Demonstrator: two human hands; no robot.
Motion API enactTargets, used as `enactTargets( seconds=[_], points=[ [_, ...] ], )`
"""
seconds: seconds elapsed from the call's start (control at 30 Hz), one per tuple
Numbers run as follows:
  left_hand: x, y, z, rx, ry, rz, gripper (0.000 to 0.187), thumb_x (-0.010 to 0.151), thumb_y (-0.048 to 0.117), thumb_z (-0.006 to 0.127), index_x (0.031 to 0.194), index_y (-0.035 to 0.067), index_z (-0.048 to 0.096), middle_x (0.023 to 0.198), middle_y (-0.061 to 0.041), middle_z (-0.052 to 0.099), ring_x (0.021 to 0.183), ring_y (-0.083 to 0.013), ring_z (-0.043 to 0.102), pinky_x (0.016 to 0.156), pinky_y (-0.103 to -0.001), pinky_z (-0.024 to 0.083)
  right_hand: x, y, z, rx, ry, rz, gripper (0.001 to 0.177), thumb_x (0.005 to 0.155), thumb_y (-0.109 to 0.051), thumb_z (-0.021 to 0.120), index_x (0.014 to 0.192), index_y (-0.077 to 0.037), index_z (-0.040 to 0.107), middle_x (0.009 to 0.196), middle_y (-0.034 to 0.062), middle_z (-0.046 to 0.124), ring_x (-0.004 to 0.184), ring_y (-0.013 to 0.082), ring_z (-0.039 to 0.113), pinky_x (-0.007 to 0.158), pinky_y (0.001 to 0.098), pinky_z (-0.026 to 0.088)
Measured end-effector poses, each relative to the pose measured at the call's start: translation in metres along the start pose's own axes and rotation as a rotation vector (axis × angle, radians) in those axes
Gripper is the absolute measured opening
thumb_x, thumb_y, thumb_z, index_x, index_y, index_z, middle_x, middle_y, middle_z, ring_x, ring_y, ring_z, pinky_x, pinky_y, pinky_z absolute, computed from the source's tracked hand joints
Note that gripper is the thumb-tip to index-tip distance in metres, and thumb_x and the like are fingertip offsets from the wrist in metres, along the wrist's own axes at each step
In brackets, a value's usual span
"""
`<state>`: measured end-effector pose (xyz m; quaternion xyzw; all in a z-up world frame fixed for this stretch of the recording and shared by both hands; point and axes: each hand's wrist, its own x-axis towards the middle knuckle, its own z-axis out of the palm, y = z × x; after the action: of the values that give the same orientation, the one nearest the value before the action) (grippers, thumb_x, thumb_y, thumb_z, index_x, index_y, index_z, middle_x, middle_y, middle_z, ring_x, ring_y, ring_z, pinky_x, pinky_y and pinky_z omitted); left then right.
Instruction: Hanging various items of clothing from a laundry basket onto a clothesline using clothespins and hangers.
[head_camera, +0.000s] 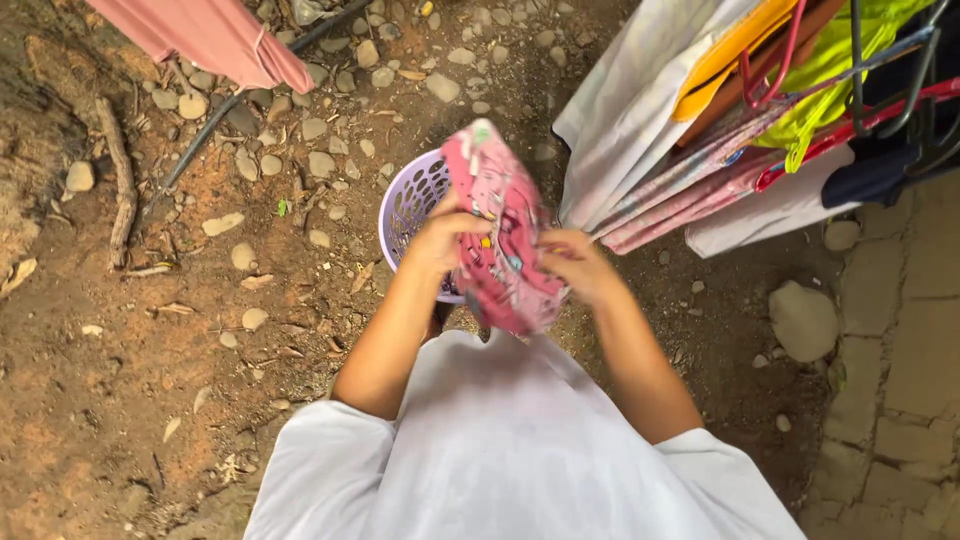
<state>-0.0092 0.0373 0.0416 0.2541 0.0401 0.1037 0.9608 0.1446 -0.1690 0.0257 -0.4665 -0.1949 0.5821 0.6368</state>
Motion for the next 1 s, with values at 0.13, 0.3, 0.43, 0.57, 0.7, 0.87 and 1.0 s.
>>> enactTargets(
  seconds=[0.13, 0.3, 0.43, 0.57, 0.7, 0.87, 1.0],
  points=[
    [-0.026, 0.018, -0.007, 0.198, 0.136, 0.211, 0.094, 0.073, -0.016, 0.061, 0.156, 0.016, 0.031, 0.141, -0.004, 0.059, 0.122, -0.0218, 0.062, 0.100, -0.037, 0.055, -0.032, -0.081, 0.003, -0.897, 0.144, -0.684, 0.013, 0.096, -0.014, 0.078, 0.100, -0.002, 0.075, 0.111, 0.0067, 0.069, 0.103, 0.0172, 0.059, 0.093, 0.0299, 0.048],
    [-0.057, 0.025, -0.040, 0.531, 0.134, 0.216, 0.079, 0.081, -0.016, 0.062, 0.155, 0.005, 0.044, 0.133, -0.005, 0.063, 0.114, -0.0151, 0.064, 0.096, -0.033, 0.056, -0.041, -0.129, -0.014, -0.742, 0.310, -0.829, 0.020, 0.101, -0.018, 0.077, 0.091, -0.002, 0.069, 0.108, 0.0051, 0.066, 0.100, 0.0123, 0.058, 0.087, 0.0243, 0.047],
    [-0.065, 0.051, -0.057, 0.649, 0.273, 0.232, 0.035, 0.097, 0.002, 0.066, 0.131, -0.002, 0.064, 0.114, -0.004, 0.074, 0.097, -0.0108, 0.070, 0.089, -0.029, 0.057, -0.026, -0.141, -0.026, -0.498, 0.322, -0.792, 0.023, 0.112, -0.015, 0.075, 0.097, 0.000, 0.065, 0.090, 0.0033, 0.065, 0.080, 0.0078, 0.056, 0.075, 0.0202, 0.044],
    [-0.076, 0.082, -0.122, 0.658, 0.666, 0.336, 0.026, 0.108, 0.022, 0.061, 0.114, -0.001, 0.072, 0.087, -0.002, 0.074, 0.073, -0.0122, 0.064, 0.068, -0.029, 0.051, -0.014, -0.171, 0.034, -0.310, 0.255, -0.787, 0.019, 0.108, -0.012, 0.075, 0.119, 0.002, 0.067, 0.104, 0.0058, 0.073, 0.085, 0.0090, 0.067, 0.082, 0.0222, 0.055],
    [-0.080, 0.120, -0.157, 0.506, 0.661, 0.431, 0.029, 0.114, 0.027, 0.055, 0.116, 0.002, 0.070, 0.094, -0.005, 0.074, 0.072, -0.0124, 0.059, 0.061, -0.027, 0.044, 0.020, -0.174, 0.051, -0.293, 0.242, -0.749, 0.023, 0.107, -0.011, 0.076, 0.123, 0.003, 0.068, 0.110, 0.0074, 0.074, 0.088, 0.0098, 0.069, 0.086, 0.0235, 0.057],
    [-0.085, 0.167, -0.169, 0.204, 0.538, 0.481, 0.030, 0.110, 0.026, 0.053, 0.117, 0.001, 0.067, 0.106, -0.011, 0.074, 0.092, -0.0211, 0.072, 0.079, -0.037, 0.059, 0.058, -0.173, 0.083, -0.226, 0.225, -0.722, 0.027, 0.107, -0.012, 0.076, 0.127, 0.005, 0.067, 0.111, 0.0094, 0.075, 0.090, 0.0116, 0.071, 0.087, 0.0248, 0.058],
    [-0.082, 0.228, -0.106, 0.088, 0.456, 0.301, 0.034, 0.105, 0.029, 0.056, 0.117, -0.001, 0.067, 0.108, -0.013, 0.076, 0.100, -0.0251, 0.071, 0.093, -0.042, 0.057, 0.084, -0.170, 0.112, -0.169, 0.242, -0.747, 0.031, 0.106, -0.013, 0.077, 0.129, 0.004, 0.067, 0.114, 0.0095, 0.075, 0.094, 0.0123, 0.071, 0.091, 0.0254, 0.058]
  ],
)
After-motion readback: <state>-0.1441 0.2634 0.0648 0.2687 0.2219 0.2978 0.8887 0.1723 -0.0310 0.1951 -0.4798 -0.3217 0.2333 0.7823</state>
